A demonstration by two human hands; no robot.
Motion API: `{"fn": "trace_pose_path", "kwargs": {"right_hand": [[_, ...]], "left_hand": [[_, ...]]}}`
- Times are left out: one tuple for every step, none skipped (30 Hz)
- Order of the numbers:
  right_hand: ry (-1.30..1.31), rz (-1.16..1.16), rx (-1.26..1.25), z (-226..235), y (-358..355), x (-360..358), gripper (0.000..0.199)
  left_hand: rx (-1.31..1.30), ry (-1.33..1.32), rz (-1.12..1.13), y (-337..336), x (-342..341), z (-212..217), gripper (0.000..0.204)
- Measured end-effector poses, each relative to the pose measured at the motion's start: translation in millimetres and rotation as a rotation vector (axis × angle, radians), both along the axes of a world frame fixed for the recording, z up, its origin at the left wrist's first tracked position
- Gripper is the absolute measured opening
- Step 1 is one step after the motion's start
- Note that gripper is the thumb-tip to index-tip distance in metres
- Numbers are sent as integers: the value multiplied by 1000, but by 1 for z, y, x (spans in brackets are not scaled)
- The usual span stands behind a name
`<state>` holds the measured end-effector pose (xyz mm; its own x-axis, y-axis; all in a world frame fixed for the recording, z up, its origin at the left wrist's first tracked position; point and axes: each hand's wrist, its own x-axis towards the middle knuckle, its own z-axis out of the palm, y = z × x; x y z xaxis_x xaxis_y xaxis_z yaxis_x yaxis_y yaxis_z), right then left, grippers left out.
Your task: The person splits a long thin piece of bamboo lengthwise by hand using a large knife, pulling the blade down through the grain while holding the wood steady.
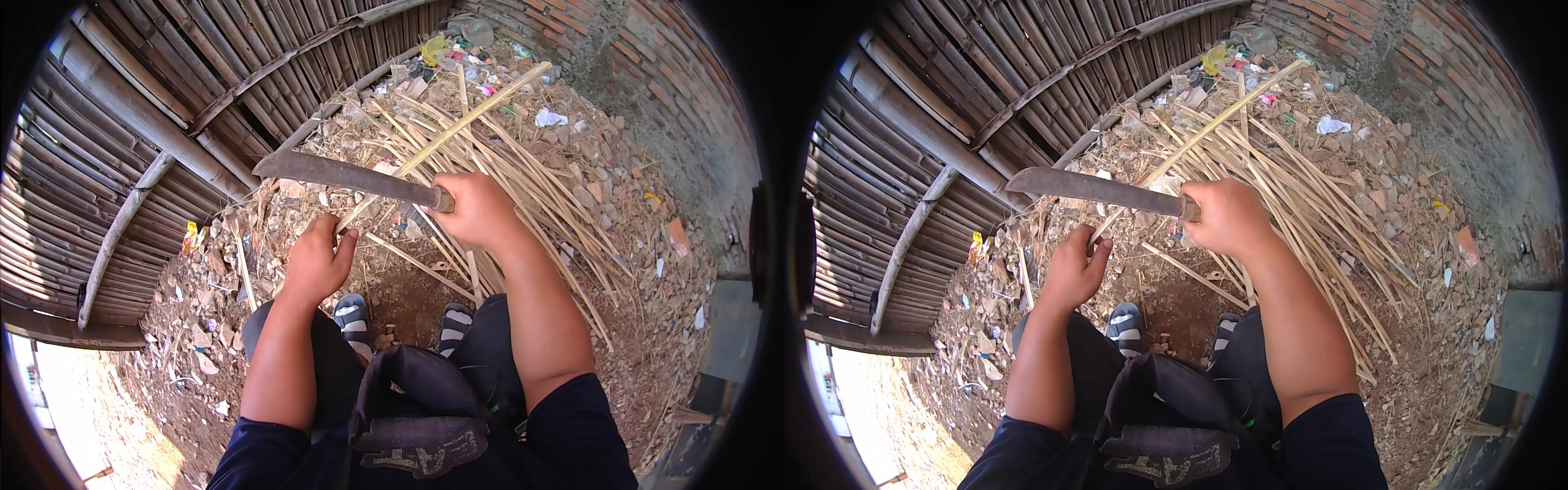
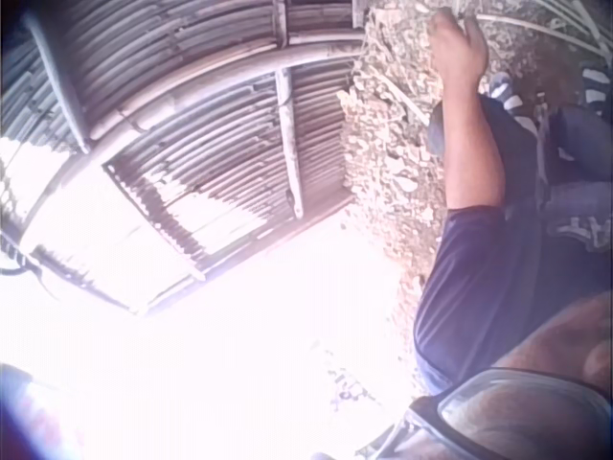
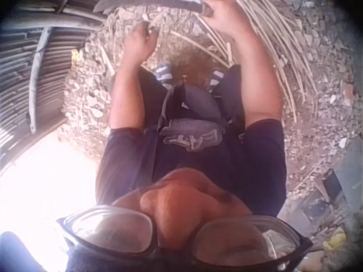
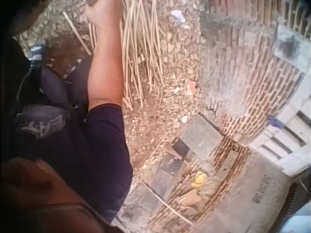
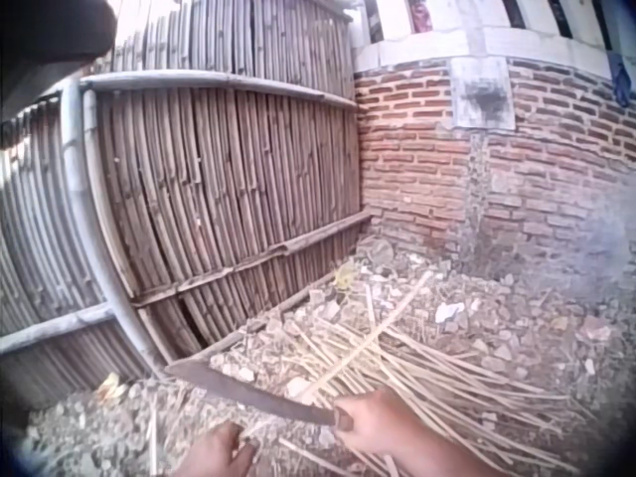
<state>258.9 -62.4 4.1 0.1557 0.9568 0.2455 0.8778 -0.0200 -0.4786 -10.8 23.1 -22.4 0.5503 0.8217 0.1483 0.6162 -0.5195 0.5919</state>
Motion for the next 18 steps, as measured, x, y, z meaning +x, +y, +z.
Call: {"fn": "trace_pose_path", "kwargs": {"right_hand": [[23, 1, -50, 5, -2, -4, 29], [46, 3, -101, 8, -3, -6, 31], [46, 3, -103, 7, -3, -6, 31], [35, 25, -85, 6, -2, -5, 31], [23, 48, -67, 4, -2, -5, 31], [23, 47, -67, 2, -2, -5, 31], [-7, 53, 2, -1, -2, -5, 31], [-37, 58, 70, -3, -2, -5, 30], [-35, 58, 72, -3, -3, -4, 30], [-73, 43, 80, -3, -2, -3, 27], [-111, 26, 89, -3, -2, -1, 25], [-110, 28, 89, -3, 0, 2, 25], [-40, -1, 11, -2, 2, 6, 25], [32, -30, -66, -1, 3, 8, 25], [31, -31, -67, -3, 4, 7, 25], [49, -40, -53, -4, 4, 5, 25], [66, -48, -40, -5, 5, 3, 25], [63, -48, -40, -4, 5, -1, 25]], "left_hand": [[-10, 24, 29, 0, 2, 3, 32], [-20, 48, 59, -1, 4, 6, 33], [-22, 48, 59, -2, 5, 7, 33], [52, 35, 85, -3, 6, 8, 33], [125, 22, 111, -3, 6, 9, 34], [125, 21, 110, -2, 6, 8, 34], [134, 36, 117, -1, 5, 7, 34], [143, 51, 123, -1, 4, 6, 34], [144, 52, 124, -1, 4, 7, 34], [143, 57, 133, -1, 4, 7, 34], [143, 62, 142, -2, 4, 7, 34], [142, 63, 143, -2, 3, 8, 34], [143, 40, 156, -3, 3, 8, 34], [144, 18, 170, -4, 3, 9, 34], [143, 17, 169, -4, 2, 8, 34], [107, -6, 182, -5, 2, 7, 34], [71, -29, 195, -6, 3, 7, 34], [70, -32, 195, -7, 5, 8, 34]]}}
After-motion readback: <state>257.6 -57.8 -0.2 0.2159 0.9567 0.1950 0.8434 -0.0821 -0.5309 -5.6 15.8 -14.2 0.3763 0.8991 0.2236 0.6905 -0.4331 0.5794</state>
